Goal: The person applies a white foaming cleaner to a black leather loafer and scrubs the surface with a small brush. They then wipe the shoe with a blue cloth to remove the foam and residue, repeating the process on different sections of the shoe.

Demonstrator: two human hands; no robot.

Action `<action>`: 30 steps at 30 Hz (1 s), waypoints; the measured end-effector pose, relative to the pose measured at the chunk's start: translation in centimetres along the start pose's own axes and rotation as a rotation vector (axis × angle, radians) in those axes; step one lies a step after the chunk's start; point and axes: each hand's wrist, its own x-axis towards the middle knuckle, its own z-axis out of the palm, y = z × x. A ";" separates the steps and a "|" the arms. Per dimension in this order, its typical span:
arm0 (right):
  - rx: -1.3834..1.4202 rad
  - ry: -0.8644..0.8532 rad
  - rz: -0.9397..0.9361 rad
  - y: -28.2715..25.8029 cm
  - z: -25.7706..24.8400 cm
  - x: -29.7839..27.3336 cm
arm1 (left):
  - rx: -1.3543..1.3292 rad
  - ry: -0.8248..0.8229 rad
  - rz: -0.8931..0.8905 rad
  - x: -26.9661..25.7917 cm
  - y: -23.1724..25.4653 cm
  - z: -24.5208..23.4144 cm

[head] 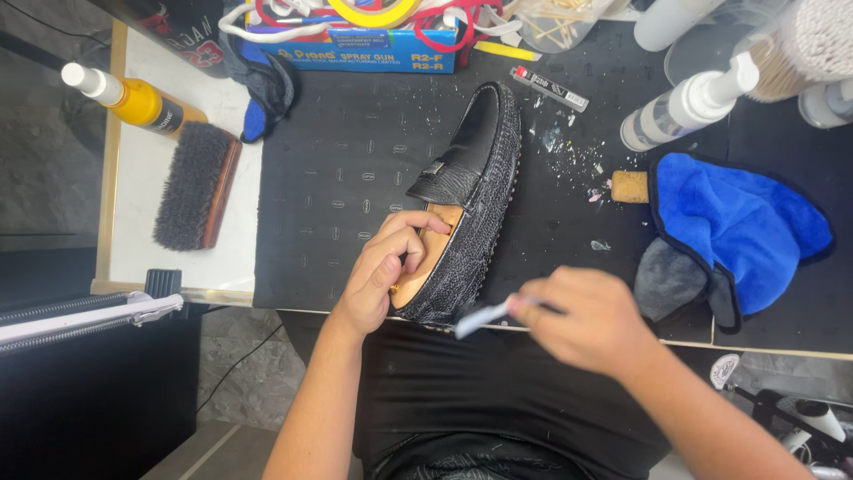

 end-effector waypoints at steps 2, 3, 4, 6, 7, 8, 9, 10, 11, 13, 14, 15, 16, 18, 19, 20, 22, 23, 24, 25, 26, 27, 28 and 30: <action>0.035 -0.006 -0.084 0.0 0.6 -0.3 | 0.003 0.010 -0.008 -0.1 0.0 0.0; 0.053 -0.008 -0.122 -0.1 0.8 -0.5 | 0.013 0.012 -0.014 -0.3 0.0 -0.1; 0.035 0.040 -0.051 0.1 0.9 -0.7 | 0.018 0.008 -0.013 -0.2 -0.1 0.0; -0.005 0.133 0.096 1.0 0.7 -1.0 | -0.001 0.019 -0.028 -0.1 -0.2 0.0; -0.038 0.221 0.205 1.8 0.6 -1.0 | -0.013 0.023 -0.036 0.0 -0.3 0.0; -0.066 0.307 0.309 2.6 0.6 -1.1 | -0.058 0.023 -0.057 -0.1 -0.3 0.1; -0.095 0.394 0.411 3.4 0.6 -1.1 | -0.102 0.023 -0.079 -0.2 -0.4 0.1; -0.124 0.389 0.433 4.2 0.7 -0.9 | -0.143 0.021 -0.101 -0.3 -0.4 0.1; -0.152 0.383 0.455 5.0 0.8 -0.7 | -0.149 0.007 -0.107 -0.3 -0.4 0.1; -0.184 0.364 0.501 6.3 1.1 0.1 | -0.151 -0.018 -0.111 -0.1 -0.3 -0.1; -0.181 0.341 0.528 6.7 1.1 0.6 | -0.196 -0.032 -0.142 -0.2 -0.2 -0.2; -0.178 0.318 0.555 6.9 1.0 1.0 | -0.240 -0.047 -0.172 -0.2 -0.1 -0.4; -0.208 0.305 0.535 6.9 0.8 1.3 | -0.282 -0.060 -0.203 -0.2 0.0 -0.6; -0.267 0.278 0.497 6.5 -0.1 1.3 | -0.307 -0.067 -0.240 -0.3 0.2 -0.9; -0.300 0.290 0.526 6.2 -0.8 0.9 | -0.320 -0.071 -0.259 -0.3 0.3 -1.0; -0.335 0.302 0.555 5.7 -1.7 0.0 | -0.311 -0.070 -0.234 -0.2 0.3 -0.9; -0.436 0.302 0.644 4.8 -3.2 -2.3 | -0.294 -0.067 -0.187 -0.1 0.3 -0.8; -0.501 0.290 0.702 4.4 -3.9 -3.8 | -0.253 -0.066 -0.179 -0.1 0.3 -0.7; -0.531 0.256 0.795 4.2 -4.3 -5.2 | -0.210 -0.063 -0.168 0.0 0.4 -0.6; -0.560 0.220 0.889 4.0 -4.6 -6.5 | -0.167 -0.059 -0.157 0.1 0.6 -0.5; -0.589 0.182 0.979 3.8 -4.9 -7.8 | -0.143 -0.076 -0.168 0.2 0.7 -0.6; -0.559 0.168 0.978 3.7 -5.1 -8.9 | -0.118 -0.092 -0.179 0.3 0.8 -0.7; -0.531 0.153 0.978 3.6 -5.3 -9.8 | -0.096 -0.109 -0.189 0.4 0.9 -0.8; -0.405 0.251 1.046 3.2 -5.6 -11.1 | -0.102 -0.142 -0.216 0.5 1.1 -1.3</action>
